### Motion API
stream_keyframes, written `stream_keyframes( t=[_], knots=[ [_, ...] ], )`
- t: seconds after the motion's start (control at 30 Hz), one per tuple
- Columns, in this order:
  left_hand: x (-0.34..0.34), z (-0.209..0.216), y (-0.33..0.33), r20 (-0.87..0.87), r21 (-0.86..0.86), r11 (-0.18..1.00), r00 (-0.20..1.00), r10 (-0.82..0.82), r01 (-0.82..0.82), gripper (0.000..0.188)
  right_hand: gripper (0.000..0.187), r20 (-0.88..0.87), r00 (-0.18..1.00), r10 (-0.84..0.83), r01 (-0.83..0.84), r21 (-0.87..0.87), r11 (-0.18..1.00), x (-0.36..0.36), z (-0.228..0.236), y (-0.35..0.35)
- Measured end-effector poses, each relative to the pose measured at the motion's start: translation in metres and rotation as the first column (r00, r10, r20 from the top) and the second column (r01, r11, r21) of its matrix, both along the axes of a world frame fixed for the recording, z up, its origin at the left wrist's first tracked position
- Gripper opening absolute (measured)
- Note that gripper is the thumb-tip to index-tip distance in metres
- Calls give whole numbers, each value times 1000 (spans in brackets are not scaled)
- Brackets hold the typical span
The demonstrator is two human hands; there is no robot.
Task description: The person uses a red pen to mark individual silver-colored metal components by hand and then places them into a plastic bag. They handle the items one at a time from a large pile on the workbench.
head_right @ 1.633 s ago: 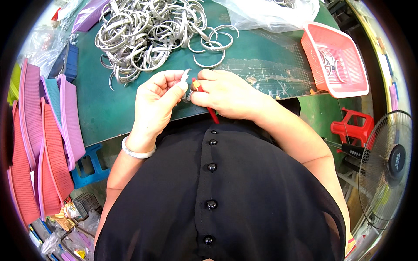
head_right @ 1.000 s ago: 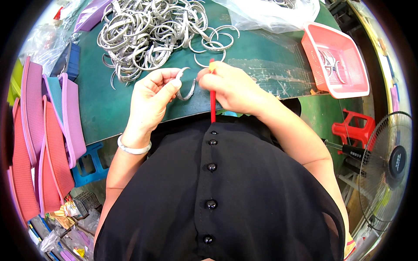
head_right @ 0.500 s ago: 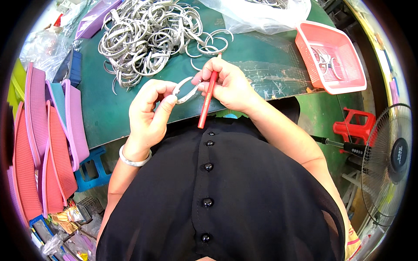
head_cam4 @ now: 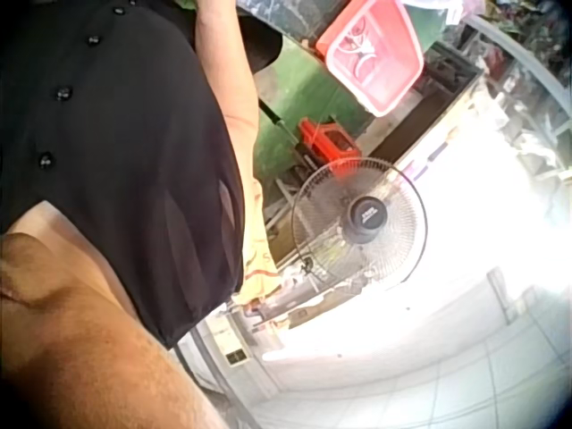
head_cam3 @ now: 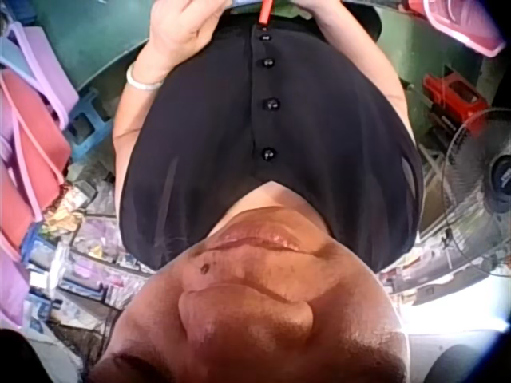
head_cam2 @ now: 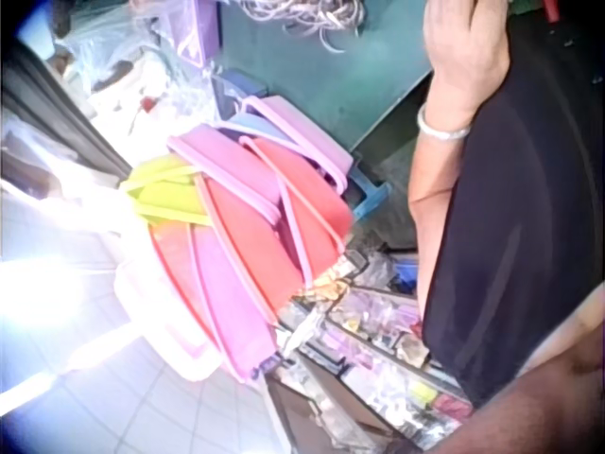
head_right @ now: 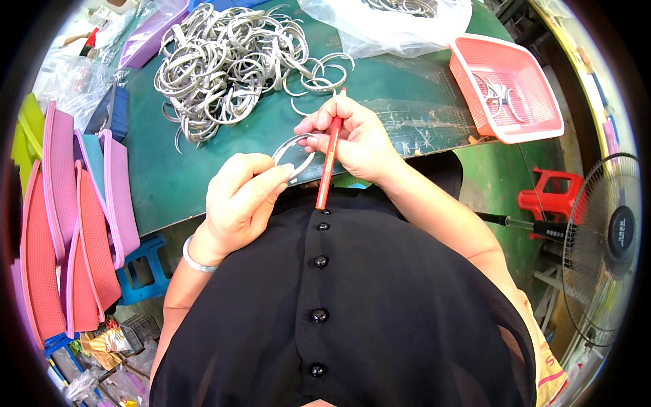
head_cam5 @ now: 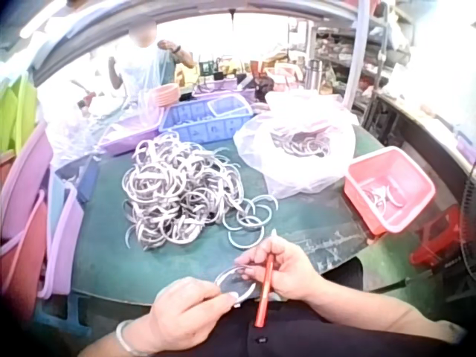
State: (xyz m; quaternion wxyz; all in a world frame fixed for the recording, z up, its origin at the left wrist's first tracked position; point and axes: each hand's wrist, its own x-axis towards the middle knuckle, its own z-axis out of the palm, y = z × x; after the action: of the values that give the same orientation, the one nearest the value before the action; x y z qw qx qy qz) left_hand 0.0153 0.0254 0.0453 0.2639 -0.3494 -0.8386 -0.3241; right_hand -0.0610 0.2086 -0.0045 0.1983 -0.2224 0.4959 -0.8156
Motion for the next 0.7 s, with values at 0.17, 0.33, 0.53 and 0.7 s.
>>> stream_keyframes(
  t=[0.17,0.33,0.53,0.7],
  knots=[
    [2,0,1,-6,-10,1000,1000,21,-21,28,18,12,1000,8,-8,7,1000,2,0,-1],
    [3,-1,0,24,35,997,997,67,-68,27,18,28,1000,-5,4,37,999,2,-5,-1],
    [4,-3,-1,127,126,972,975,185,-201,20,17,48,999,-23,20,55,998,3,-5,-6],
    [2,-3,-1,137,152,963,969,203,-223,19,16,40,999,-26,23,68,997,3,-6,-5]
  ],
)
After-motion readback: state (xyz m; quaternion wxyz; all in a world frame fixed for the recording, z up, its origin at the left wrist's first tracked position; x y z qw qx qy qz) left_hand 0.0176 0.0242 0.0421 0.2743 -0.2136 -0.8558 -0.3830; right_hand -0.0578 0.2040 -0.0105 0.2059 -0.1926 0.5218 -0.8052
